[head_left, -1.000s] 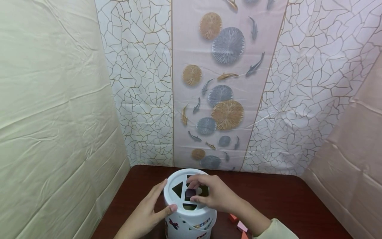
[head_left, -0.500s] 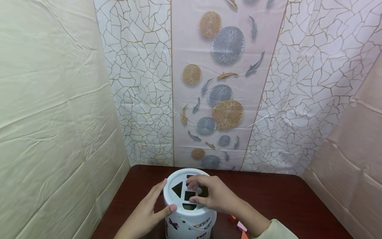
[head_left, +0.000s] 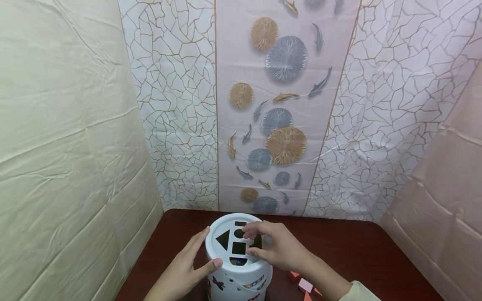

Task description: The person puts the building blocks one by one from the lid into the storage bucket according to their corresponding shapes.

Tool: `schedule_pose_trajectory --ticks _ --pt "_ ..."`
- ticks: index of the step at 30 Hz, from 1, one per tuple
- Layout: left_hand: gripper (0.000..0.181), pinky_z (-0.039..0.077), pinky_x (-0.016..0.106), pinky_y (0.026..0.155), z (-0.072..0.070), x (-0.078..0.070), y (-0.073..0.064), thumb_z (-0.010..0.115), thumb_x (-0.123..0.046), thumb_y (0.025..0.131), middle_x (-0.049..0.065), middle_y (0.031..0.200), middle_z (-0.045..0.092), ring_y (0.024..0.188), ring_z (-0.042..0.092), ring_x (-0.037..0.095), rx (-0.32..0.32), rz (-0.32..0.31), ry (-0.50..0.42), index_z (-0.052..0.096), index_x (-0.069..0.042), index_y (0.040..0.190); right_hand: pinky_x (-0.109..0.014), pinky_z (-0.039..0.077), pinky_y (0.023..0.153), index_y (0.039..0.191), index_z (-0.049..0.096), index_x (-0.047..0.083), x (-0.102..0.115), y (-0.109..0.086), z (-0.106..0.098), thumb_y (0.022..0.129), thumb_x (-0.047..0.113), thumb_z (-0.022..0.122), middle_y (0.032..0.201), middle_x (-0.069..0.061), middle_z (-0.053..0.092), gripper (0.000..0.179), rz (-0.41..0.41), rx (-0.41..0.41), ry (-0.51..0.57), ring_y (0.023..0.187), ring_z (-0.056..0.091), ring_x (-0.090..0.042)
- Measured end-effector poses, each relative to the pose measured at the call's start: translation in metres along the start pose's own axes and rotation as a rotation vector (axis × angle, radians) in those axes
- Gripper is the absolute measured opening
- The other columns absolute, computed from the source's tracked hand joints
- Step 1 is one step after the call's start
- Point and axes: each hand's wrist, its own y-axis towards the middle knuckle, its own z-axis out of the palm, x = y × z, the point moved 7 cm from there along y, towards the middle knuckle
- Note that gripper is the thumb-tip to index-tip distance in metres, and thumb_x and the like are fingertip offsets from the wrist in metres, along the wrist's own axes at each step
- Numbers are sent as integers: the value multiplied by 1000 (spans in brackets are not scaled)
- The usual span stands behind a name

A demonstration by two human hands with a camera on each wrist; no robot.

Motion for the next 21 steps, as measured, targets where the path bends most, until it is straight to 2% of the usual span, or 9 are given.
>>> schedule_pose_trajectory --ticks 4,7,13,18,21 --pt "90 34 70 114 0 1 0 67 -68 86 -9 164 30 151 35 29 -4 0 0 23 -42 159 -37 58 89 128 65 21 -5 -8 -11 85 29 84 105 8 76 47 10 -46 -42 97 70 -7" --pt "89 34 70 114 0 0 0 67 -69 86 -9 164 30 151 35 29 -4 1 10 23 -43 159 -35 58 88 128 65 22 -9 -16 -19 84 30 84 105 12 74 48 35 -66 -68 97 69 -7" --pt "89 35 71 113 0 0 0 67 -68 86 -9 164 31 151 35 30 -7 6 18 22 -44 159 -29 57 86 126 66 21 -19 -36 -36 85 32 84 105 13 74 46 95 -113 -87 96 68 -6" --pt "89 36 69 113 1 1 1 67 -68 86 -9 164 31 150 35 28 -19 9 26 23 -43 159 -28 58 84 123 65 33 -35 -55 -46 85 34 83 104 20 71 43 137 -150 -130 96 66 0" --pt "90 36 70 113 2 1 0 67 -69 86 -8 164 31 151 35 29 -12 -11 23 22 -43 159 -29 59 84 123 64 34 -44 -70 -49 85 30 84 104 21 71 44 140 -163 -155 95 68 -2"
